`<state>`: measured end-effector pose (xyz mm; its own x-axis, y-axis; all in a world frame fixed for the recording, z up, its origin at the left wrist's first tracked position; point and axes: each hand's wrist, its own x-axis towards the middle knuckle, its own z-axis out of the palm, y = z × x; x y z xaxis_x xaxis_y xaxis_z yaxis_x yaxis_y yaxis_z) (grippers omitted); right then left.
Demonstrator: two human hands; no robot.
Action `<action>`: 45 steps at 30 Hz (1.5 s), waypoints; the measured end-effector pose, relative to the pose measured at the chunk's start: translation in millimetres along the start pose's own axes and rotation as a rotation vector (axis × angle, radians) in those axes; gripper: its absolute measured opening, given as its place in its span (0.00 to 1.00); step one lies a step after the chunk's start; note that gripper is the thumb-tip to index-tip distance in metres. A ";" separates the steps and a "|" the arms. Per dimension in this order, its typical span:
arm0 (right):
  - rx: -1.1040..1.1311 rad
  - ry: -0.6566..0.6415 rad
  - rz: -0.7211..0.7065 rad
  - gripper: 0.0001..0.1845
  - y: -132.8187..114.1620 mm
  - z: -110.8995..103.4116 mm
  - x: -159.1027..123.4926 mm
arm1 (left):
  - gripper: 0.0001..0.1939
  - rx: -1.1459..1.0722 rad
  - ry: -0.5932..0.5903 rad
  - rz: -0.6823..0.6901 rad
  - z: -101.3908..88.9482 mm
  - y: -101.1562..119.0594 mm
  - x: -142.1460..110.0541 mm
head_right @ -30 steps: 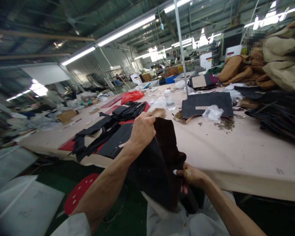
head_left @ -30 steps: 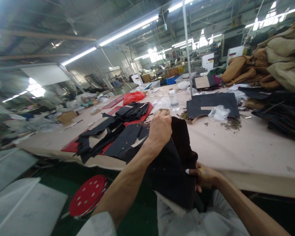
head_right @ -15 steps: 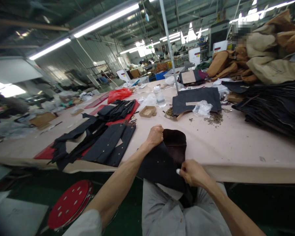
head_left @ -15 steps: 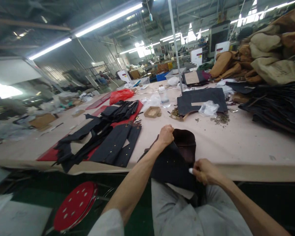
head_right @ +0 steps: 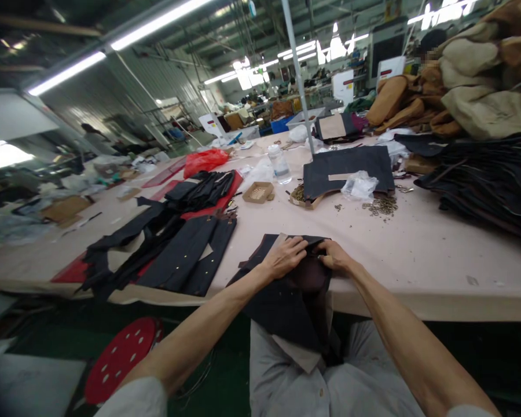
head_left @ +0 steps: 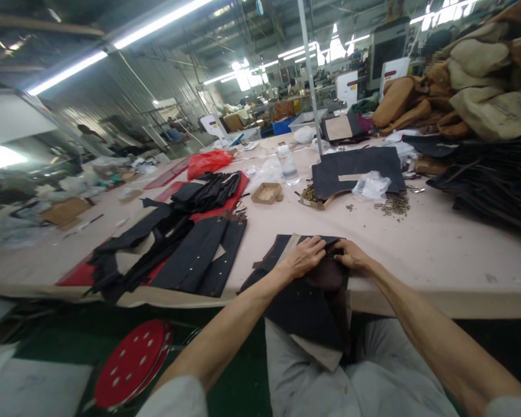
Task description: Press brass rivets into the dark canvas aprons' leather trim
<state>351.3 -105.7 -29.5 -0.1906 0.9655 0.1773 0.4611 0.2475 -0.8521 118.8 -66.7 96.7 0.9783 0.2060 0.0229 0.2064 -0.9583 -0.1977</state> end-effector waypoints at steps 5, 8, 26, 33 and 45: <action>0.113 -0.021 -0.066 0.20 6.1 -3.3 5.0 | 0.15 -0.079 -0.082 0.010 28.8 -30.0 -12.8; 0.173 -0.014 -0.099 0.18 6.4 -2.2 4.9 | 0.17 -0.229 -0.050 -0.201 45.8 -43.9 -14.4; 0.128 0.055 -0.060 0.12 -1.4 4.1 3.8 | 0.15 -0.355 0.064 -0.743 64.5 -4.6 -4.0; 0.122 0.035 -0.022 0.06 -5.5 4.3 5.9 | 0.13 -0.795 0.201 -0.824 67.5 -21.8 -8.8; 0.068 0.008 0.134 0.04 -32.2 -2.6 6.0 | 0.08 -0.655 0.075 -0.974 75.3 -6.3 8.5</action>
<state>337.6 -107.7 0.3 -0.1244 0.9902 0.0630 0.4224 0.1103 -0.8997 124.4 -44.0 24.4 0.3967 0.9165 -0.0518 0.8165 -0.3265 0.4762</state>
